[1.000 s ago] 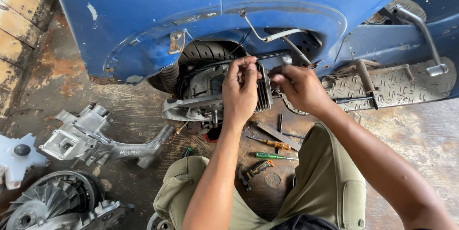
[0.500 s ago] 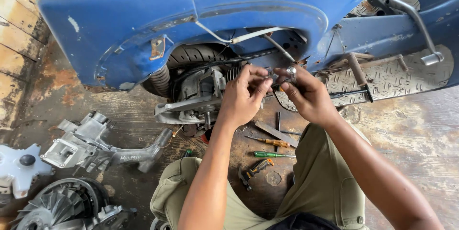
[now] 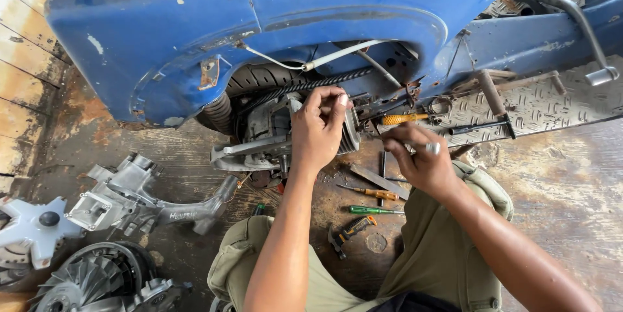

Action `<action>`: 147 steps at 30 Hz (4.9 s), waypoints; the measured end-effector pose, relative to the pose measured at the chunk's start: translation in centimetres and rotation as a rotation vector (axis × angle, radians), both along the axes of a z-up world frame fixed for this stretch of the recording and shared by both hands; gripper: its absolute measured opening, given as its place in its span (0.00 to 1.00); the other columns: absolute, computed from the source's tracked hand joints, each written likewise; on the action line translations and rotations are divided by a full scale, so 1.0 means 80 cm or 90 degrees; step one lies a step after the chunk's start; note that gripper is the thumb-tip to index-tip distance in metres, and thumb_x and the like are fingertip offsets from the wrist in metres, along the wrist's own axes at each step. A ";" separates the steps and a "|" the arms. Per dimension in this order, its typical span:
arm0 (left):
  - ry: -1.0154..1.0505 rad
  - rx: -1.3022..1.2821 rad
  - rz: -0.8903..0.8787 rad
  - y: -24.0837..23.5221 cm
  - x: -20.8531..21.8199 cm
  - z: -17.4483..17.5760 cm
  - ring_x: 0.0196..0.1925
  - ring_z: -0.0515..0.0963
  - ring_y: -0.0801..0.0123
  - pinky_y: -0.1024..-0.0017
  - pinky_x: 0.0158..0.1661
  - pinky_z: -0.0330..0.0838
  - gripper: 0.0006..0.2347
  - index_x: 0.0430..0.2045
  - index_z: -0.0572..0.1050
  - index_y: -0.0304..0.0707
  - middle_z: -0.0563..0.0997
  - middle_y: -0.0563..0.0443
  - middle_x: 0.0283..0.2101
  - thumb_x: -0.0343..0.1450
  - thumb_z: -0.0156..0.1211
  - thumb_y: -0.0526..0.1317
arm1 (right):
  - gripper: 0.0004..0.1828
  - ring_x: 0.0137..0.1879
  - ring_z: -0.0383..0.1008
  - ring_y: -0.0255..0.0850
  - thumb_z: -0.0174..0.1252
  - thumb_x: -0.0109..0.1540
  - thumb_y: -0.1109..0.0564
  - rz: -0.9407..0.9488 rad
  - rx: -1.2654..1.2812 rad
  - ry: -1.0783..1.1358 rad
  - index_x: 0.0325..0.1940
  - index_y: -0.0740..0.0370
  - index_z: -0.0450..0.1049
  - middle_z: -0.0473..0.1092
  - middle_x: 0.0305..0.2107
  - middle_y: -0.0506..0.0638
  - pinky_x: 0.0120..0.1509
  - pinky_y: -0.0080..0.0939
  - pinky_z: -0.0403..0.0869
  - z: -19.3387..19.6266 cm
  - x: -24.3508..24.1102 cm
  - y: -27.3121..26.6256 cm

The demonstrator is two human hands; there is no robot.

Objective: Repairing a scooter engine by disassembling components using a wrench and screwdriver

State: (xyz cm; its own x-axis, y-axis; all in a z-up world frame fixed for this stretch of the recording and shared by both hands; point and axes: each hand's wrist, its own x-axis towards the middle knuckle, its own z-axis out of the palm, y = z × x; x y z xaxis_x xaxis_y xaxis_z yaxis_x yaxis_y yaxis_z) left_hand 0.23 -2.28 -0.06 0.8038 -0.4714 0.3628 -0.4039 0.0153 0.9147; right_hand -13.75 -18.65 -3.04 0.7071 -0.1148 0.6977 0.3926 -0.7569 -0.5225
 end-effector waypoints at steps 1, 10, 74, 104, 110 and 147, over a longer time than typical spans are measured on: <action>0.001 -0.001 0.001 0.000 0.001 0.000 0.30 0.85 0.66 0.69 0.30 0.79 0.06 0.40 0.76 0.38 0.86 0.45 0.33 0.76 0.56 0.40 | 0.06 0.27 0.76 0.52 0.61 0.66 0.58 0.001 -0.001 0.001 0.43 0.63 0.78 0.75 0.28 0.54 0.30 0.47 0.73 -0.012 -0.004 -0.001; 0.012 -0.032 0.021 0.007 0.002 0.003 0.29 0.85 0.62 0.67 0.30 0.80 0.07 0.39 0.77 0.36 0.85 0.42 0.33 0.76 0.56 0.41 | 0.05 0.28 0.77 0.54 0.62 0.62 0.65 0.073 -0.303 -0.097 0.43 0.67 0.76 0.73 0.30 0.62 0.32 0.47 0.76 -0.009 0.002 0.009; -0.009 0.013 0.050 -0.001 0.005 0.000 0.26 0.83 0.64 0.66 0.31 0.78 0.08 0.42 0.73 0.39 0.84 0.47 0.27 0.78 0.49 0.41 | 0.13 0.20 0.64 0.44 0.64 0.57 0.67 -0.004 0.110 0.196 0.45 0.60 0.80 0.58 0.16 0.50 0.29 0.44 0.63 0.007 0.023 -0.009; -0.005 0.009 0.041 -0.001 0.003 -0.002 0.27 0.84 0.61 0.64 0.30 0.77 0.09 0.43 0.74 0.39 0.84 0.45 0.27 0.78 0.49 0.43 | 0.20 0.27 0.73 0.49 0.57 0.70 0.47 -0.182 0.197 0.369 0.28 0.60 0.77 0.73 0.15 0.56 0.38 0.46 0.71 0.004 0.035 0.009; 0.006 0.009 0.040 0.001 0.003 0.003 0.27 0.83 0.62 0.65 0.30 0.76 0.09 0.43 0.74 0.37 0.84 0.44 0.27 0.78 0.49 0.42 | 0.29 0.30 0.74 0.56 0.53 0.71 0.37 -0.234 0.255 0.468 0.24 0.58 0.76 0.72 0.16 0.57 0.41 0.52 0.71 -0.010 0.038 -0.007; -0.141 0.114 -0.151 -0.036 -0.059 0.019 0.32 0.85 0.49 0.57 0.32 0.80 0.15 0.49 0.76 0.34 0.84 0.35 0.33 0.76 0.57 0.47 | 0.10 0.43 0.77 0.65 0.54 0.65 0.51 -0.133 0.115 0.306 0.45 0.58 0.73 0.74 0.30 0.62 0.45 0.58 0.75 -0.003 0.000 -0.015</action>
